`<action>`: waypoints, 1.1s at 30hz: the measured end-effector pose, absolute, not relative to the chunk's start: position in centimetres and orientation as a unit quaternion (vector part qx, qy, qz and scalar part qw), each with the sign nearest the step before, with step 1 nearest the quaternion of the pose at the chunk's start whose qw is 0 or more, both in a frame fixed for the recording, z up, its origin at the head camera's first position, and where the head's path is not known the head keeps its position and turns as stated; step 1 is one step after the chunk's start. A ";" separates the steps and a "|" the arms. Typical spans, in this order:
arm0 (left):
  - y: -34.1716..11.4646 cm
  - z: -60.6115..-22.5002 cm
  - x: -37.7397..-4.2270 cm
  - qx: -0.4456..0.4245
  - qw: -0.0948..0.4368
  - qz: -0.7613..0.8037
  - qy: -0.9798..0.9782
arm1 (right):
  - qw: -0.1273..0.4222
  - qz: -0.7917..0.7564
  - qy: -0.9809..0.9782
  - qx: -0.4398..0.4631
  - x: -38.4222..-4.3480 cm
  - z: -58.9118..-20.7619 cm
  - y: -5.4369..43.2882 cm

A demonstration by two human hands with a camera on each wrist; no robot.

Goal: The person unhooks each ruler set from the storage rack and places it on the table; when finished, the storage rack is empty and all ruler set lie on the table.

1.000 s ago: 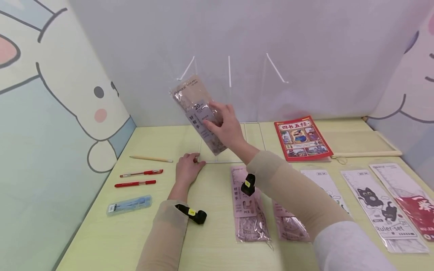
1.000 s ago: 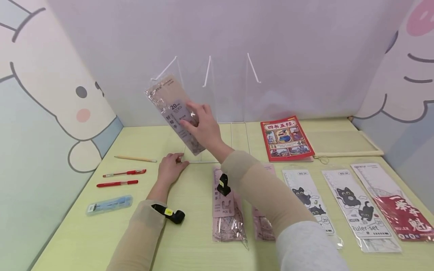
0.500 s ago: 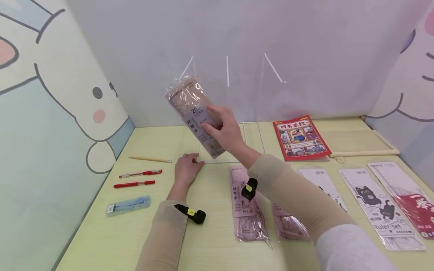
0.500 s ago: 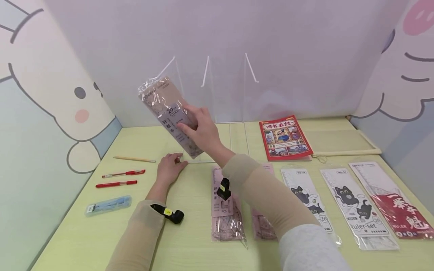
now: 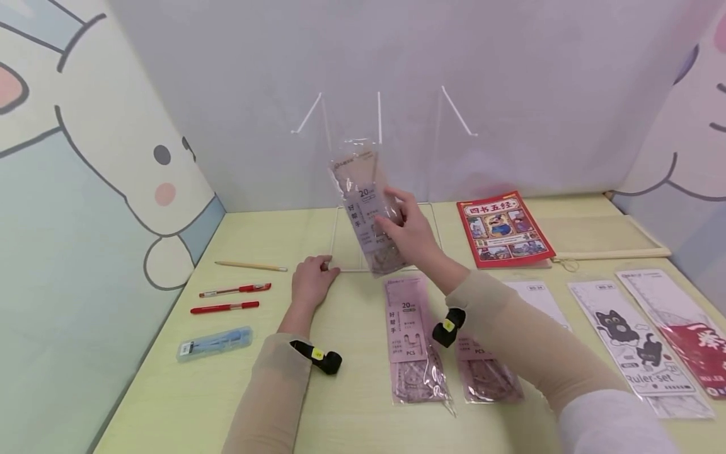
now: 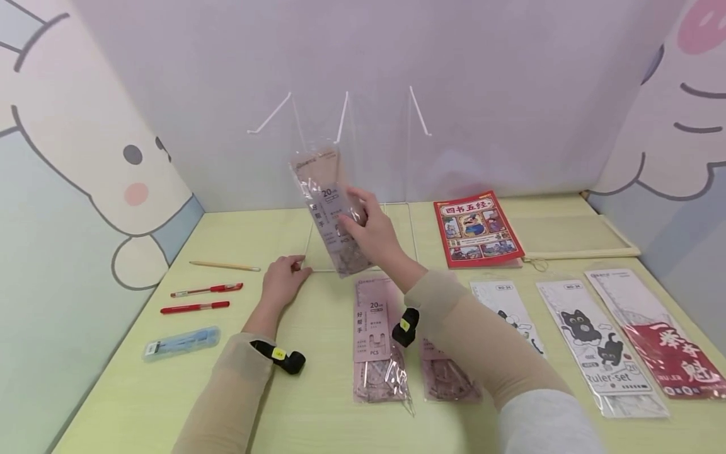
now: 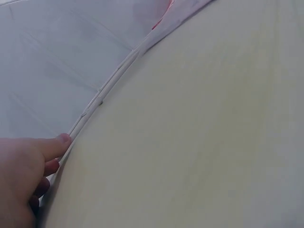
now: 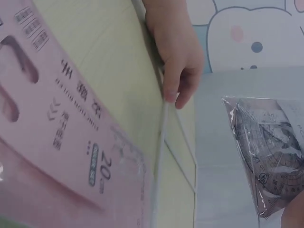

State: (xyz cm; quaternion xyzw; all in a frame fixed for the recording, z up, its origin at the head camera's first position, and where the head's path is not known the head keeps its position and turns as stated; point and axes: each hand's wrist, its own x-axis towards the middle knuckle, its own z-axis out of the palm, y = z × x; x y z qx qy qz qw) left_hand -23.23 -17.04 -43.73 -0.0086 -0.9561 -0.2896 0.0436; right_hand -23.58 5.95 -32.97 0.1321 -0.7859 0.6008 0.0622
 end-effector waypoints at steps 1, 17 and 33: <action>-17.1 -43.8 -23.3 -0.011 0.044 -0.293 -0.955 | 0.059 0.603 -0.786 0.125 -23.6 -33.2 6.3; -17.8 -42.6 -23.7 -0.066 -0.015 -0.311 -0.948 | -0.135 0.575 -0.796 0.135 -20.8 -36.8 8.6; -18.6 -41.6 -24.2 -0.105 -0.049 -0.284 -0.952 | -0.157 0.362 -0.887 0.238 -15.1 -38.6 5.1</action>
